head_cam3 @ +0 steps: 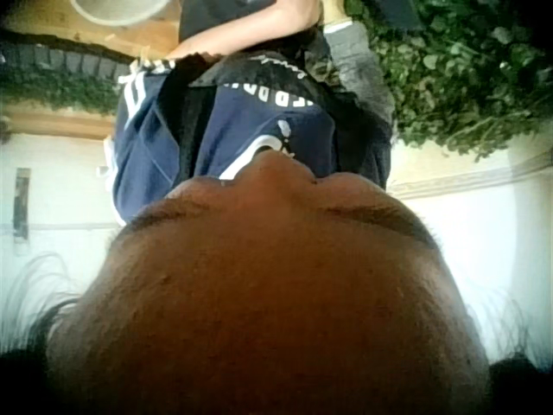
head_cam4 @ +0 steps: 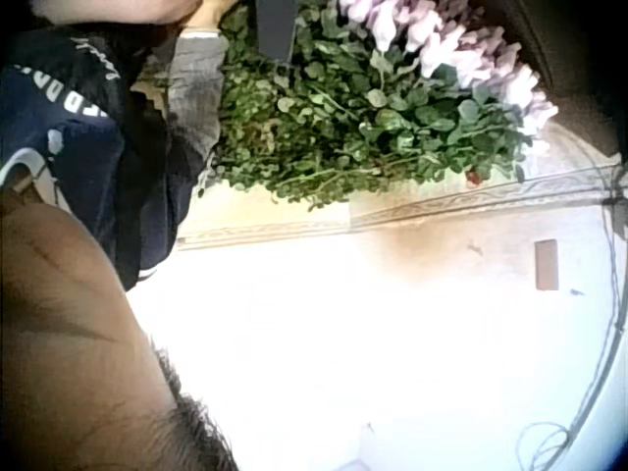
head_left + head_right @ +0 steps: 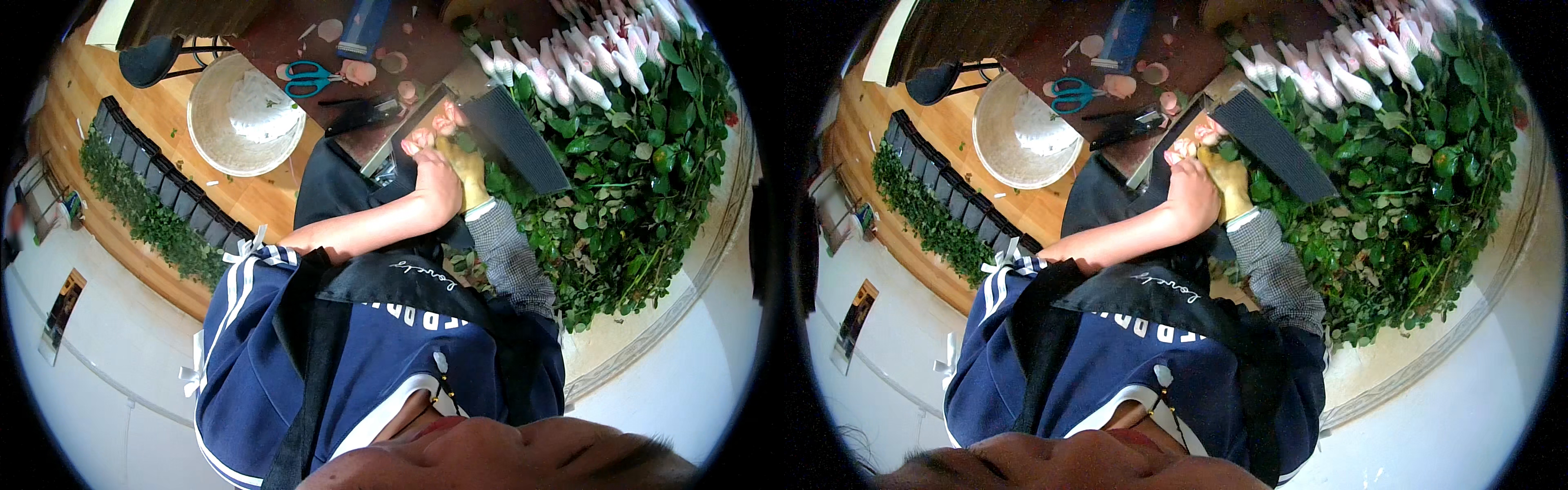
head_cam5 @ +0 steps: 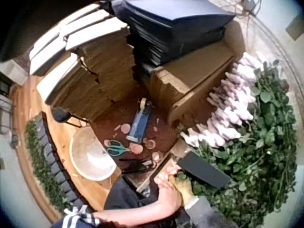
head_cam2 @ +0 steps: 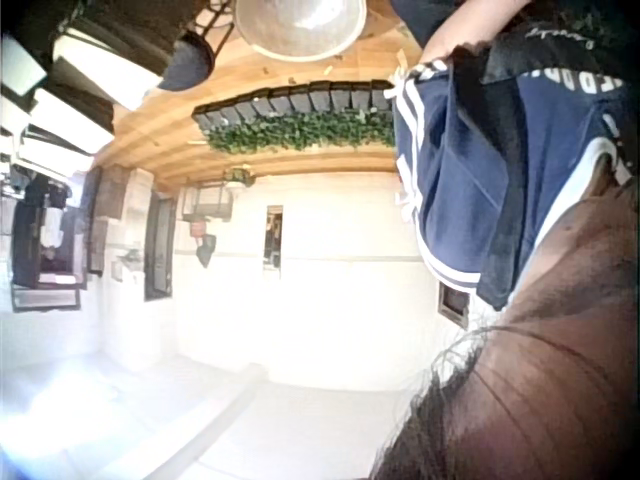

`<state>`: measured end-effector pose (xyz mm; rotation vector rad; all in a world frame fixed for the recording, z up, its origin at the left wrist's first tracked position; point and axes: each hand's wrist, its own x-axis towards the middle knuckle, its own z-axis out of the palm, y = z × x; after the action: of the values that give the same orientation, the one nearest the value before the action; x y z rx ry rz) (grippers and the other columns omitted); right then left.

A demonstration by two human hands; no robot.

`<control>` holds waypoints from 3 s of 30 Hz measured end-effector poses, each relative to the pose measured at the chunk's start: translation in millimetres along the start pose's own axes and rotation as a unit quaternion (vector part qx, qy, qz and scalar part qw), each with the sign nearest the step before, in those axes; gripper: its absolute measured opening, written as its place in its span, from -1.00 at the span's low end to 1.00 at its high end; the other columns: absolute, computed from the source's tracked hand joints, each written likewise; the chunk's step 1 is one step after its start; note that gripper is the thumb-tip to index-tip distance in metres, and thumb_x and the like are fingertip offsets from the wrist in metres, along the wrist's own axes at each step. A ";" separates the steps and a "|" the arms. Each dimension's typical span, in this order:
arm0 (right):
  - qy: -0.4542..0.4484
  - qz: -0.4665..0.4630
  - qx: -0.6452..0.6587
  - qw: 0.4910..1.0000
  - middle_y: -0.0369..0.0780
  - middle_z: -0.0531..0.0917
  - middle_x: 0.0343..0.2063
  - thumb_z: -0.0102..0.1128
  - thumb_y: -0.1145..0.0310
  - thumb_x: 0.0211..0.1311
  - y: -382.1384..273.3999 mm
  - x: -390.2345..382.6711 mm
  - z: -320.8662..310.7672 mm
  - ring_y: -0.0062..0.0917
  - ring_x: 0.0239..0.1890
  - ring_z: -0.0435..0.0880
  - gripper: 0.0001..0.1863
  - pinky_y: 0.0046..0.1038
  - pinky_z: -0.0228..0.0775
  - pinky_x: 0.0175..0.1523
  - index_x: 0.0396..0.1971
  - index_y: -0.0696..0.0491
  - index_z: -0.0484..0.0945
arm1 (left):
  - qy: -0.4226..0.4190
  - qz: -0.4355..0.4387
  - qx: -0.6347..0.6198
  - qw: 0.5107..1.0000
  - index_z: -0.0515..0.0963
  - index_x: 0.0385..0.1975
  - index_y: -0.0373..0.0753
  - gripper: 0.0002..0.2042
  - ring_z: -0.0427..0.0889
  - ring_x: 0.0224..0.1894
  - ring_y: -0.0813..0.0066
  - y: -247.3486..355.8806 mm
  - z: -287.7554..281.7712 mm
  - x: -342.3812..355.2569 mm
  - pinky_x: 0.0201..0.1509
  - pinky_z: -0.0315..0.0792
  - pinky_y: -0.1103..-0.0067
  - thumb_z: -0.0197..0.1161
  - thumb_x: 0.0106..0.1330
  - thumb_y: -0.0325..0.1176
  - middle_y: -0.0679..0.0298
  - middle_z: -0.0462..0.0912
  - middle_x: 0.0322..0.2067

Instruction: The person organizes flowers by picking individual stems from a large pile, placing them into a black foam holder, and occasionally using a small tool to help secure the arrangement.

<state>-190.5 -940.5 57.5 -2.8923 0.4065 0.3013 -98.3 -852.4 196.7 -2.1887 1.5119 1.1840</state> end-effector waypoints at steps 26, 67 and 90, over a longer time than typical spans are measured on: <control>-0.029 0.092 0.016 0.995 -0.19 0.67 -0.61 0.00 0.08 0.27 -15.0 6.0 -64.2 -0.28 -0.57 0.67 -0.64 -0.25 0.51 -0.46 0.01 -0.14 0.46 | 0.107 0.042 -0.055 0.992 0.61 -0.12 -0.44 -0.60 0.24 0.28 -0.14 -20.9 19.5 20.9 0.17 0.39 0.30 -0.03 0.23 -0.29 -0.38 0.08 0.29; 0.088 0.109 0.087 0.986 -0.16 0.49 0.10 -0.04 0.35 0.22 -12.8 17.7 -79.6 -0.16 0.14 0.43 -0.54 -0.19 0.27 0.20 0.16 -0.14 0.41 | 0.116 0.082 0.022 0.990 0.65 -0.14 -0.33 -0.62 0.19 0.30 -0.18 -32.5 22.2 40.7 0.33 0.20 0.20 0.08 0.17 -0.22 -0.20 0.11 0.32; 0.155 0.129 0.046 0.978 -0.04 0.66 -0.25 0.31 0.20 0.08 6.8 25.6 -148.2 -0.14 -0.21 0.64 -0.58 -0.19 0.48 -0.11 -0.07 0.05 0.54 | 0.160 0.100 0.060 0.980 0.72 -0.24 -0.18 -0.70 0.49 0.10 0.13 -50.8 33.0 68.7 0.18 0.36 0.33 0.14 0.13 -0.23 0.14 0.57 0.01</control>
<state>-143.0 -987.2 192.5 -2.7962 0.8265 -0.1323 -60.7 -857.2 113.2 -2.2702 1.9149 0.7911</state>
